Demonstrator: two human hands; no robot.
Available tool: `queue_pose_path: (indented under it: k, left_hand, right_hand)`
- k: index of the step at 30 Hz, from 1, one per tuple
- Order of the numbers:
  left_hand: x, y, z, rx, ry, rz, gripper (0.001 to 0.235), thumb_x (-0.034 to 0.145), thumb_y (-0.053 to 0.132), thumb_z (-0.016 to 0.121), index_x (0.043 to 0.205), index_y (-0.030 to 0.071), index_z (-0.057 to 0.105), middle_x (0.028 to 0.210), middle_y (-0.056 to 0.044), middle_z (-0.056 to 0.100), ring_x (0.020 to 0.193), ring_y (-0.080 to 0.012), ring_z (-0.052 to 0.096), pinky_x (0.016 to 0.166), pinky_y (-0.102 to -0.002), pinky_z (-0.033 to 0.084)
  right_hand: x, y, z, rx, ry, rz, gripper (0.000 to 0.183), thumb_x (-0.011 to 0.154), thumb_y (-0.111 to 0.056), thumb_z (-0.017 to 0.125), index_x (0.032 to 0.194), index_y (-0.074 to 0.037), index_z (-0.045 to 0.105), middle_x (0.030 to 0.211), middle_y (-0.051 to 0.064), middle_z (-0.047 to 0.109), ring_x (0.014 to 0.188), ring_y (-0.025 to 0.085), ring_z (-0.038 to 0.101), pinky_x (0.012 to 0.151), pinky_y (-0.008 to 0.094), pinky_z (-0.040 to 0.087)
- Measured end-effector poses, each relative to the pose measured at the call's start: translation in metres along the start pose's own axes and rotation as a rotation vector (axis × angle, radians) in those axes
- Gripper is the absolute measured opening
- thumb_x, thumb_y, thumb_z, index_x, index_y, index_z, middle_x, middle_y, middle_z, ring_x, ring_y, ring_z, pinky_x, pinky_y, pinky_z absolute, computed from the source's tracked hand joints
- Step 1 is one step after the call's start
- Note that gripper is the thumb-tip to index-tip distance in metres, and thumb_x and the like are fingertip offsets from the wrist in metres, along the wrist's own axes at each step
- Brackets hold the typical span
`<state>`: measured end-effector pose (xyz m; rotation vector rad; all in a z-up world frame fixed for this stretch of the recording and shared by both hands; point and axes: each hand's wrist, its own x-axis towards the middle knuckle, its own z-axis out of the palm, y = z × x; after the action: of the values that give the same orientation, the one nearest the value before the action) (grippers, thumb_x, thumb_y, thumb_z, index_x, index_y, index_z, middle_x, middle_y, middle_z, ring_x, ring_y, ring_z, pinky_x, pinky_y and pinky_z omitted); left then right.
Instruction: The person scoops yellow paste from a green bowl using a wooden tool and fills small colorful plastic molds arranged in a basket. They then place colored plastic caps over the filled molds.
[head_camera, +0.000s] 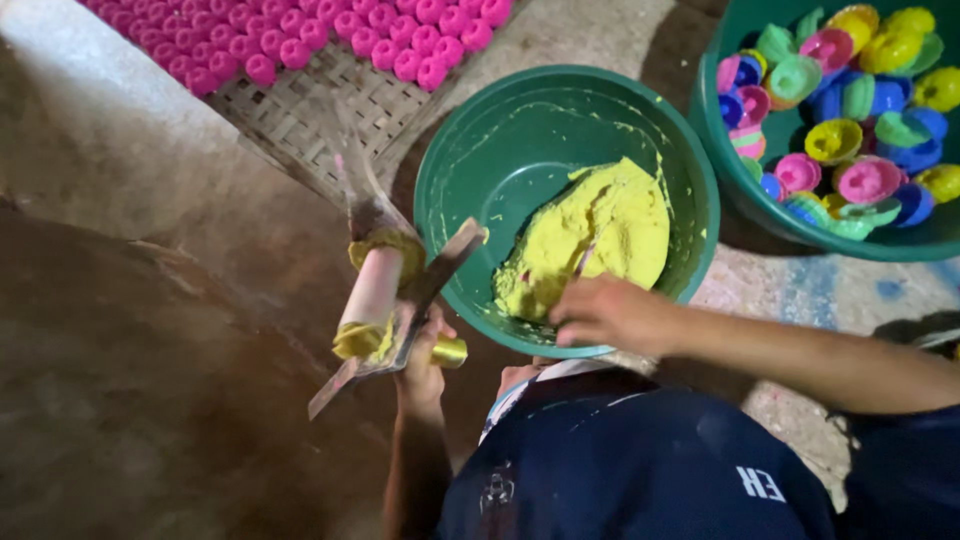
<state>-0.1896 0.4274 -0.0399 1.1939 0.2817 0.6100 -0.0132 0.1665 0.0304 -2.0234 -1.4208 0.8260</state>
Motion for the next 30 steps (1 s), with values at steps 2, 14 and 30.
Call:
queue_pose_path:
  k: [2,14,30]
  left_hand:
    - [0.003,-0.020,-0.006,0.059,-0.014,0.081,0.030,0.090,0.021,0.064,0.112,0.002,0.063,0.097,-0.007,0.062,0.083,-0.0147,0.063,0.073,-0.031,0.055]
    - [0.039,-0.132,0.003,0.288,0.175,-0.440,0.058,0.102,0.024,0.059,0.155,0.009,0.040,0.105,-0.013,0.065,0.075,-0.0159,0.062,0.063,-0.029,0.052]
    - [0.029,-0.174,-0.028,0.639,-0.123,0.289,0.044,0.106,0.024,0.063,0.144,0.008,0.050,0.122,-0.008,0.066,0.111,-0.0216,0.064,0.097,-0.035,0.052]
  right_hand:
    - [-0.002,0.020,-0.024,-0.131,0.315,-0.023,0.048,0.093,-0.037,0.065,0.130,-0.007,0.062,0.129,0.015,0.064,0.120,0.037,0.058,0.105,0.048,0.045]
    - [0.072,0.126,0.025,-0.369,0.691,0.433,0.083,0.101,-0.055,0.048,0.161,-0.003,0.023,0.168,0.020,0.025,0.158,0.033,0.020,0.126,0.056,0.012]
    - [0.049,0.026,-0.025,-0.462,-0.202,0.525,0.038,0.099,-0.051,0.048,0.108,-0.019,0.068,0.095,0.014,0.074,0.091,0.037,0.072,0.078,0.052,0.057]
